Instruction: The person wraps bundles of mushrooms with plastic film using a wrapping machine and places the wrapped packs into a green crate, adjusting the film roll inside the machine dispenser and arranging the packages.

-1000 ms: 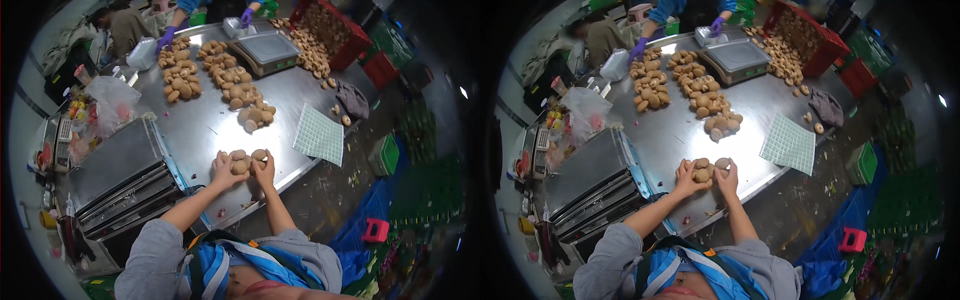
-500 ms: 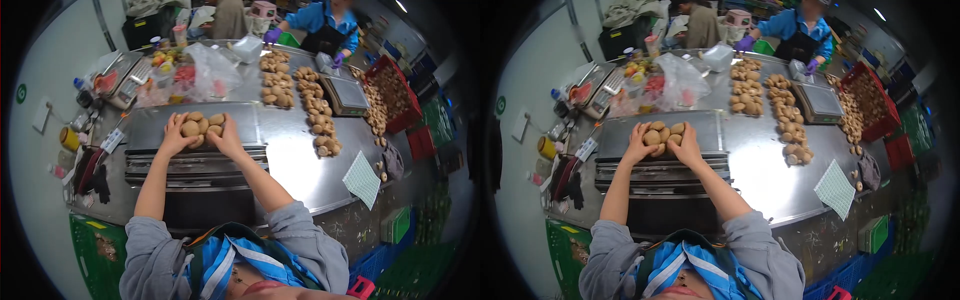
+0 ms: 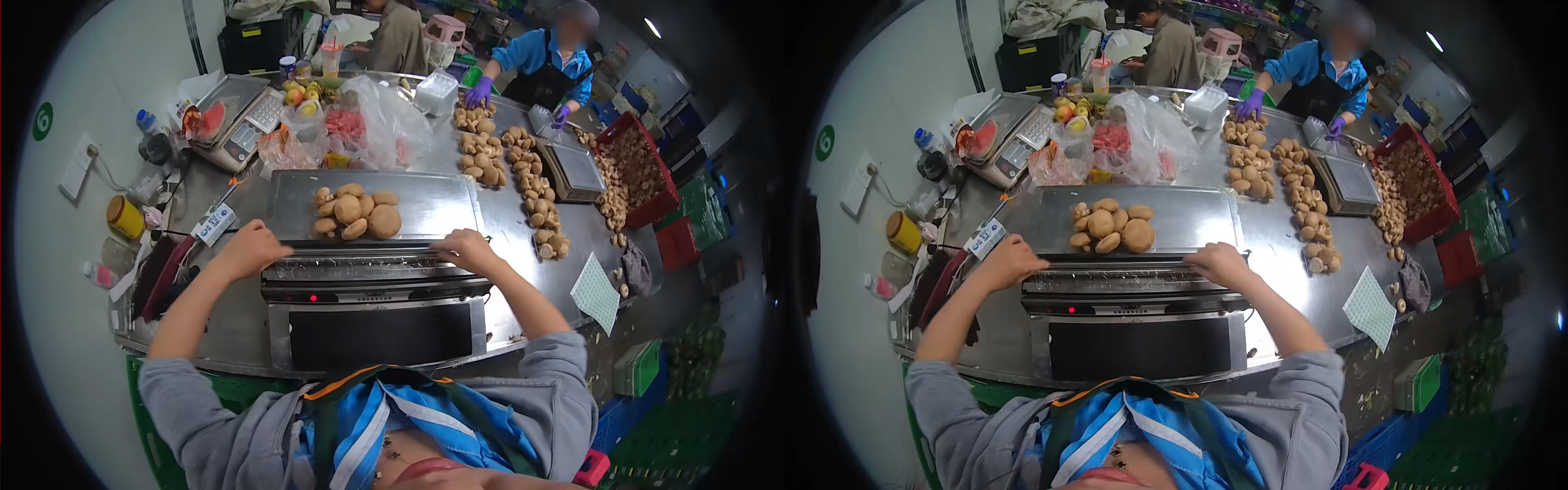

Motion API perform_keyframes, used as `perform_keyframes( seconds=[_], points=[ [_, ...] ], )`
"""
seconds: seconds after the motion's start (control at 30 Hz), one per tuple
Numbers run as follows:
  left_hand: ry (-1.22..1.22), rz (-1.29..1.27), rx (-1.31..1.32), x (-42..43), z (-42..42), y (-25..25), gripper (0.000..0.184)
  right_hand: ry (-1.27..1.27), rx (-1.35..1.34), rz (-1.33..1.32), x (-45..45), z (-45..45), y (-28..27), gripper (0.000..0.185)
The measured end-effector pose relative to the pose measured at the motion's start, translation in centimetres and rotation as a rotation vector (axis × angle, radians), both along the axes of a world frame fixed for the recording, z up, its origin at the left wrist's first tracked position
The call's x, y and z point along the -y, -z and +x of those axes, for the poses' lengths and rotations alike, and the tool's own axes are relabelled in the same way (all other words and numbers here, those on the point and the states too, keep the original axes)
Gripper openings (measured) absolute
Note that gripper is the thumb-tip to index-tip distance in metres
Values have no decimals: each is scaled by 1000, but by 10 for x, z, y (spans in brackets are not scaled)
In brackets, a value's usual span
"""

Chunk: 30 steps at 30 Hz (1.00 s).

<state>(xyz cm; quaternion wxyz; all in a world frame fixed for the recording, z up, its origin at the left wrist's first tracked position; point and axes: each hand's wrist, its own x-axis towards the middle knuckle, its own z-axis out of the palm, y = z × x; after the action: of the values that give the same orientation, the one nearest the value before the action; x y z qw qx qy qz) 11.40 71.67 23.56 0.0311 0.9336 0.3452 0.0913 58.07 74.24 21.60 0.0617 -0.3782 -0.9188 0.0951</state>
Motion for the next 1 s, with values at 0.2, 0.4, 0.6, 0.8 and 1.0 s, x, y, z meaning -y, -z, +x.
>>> perform_keyframes(
  seconds=[0.2,0.4,0.6,0.8,1.0],
  points=[
    [361,379,-252,-12,6,20,39,-346,148,159,-6,-18,14,41],
    [69,204,206,19,30,45,20,24,-275,41,35,-25,41,10],
    [-292,-662,1534,31,48,-43,16,302,-1313,-554,34,-28,-66,15],
    [-644,-263,1197,-152,87,39,21,397,-1251,-237,-140,-96,6,20],
    [-228,118,443,-133,58,108,27,48,-338,17,-129,-85,64,29]
  ],
)
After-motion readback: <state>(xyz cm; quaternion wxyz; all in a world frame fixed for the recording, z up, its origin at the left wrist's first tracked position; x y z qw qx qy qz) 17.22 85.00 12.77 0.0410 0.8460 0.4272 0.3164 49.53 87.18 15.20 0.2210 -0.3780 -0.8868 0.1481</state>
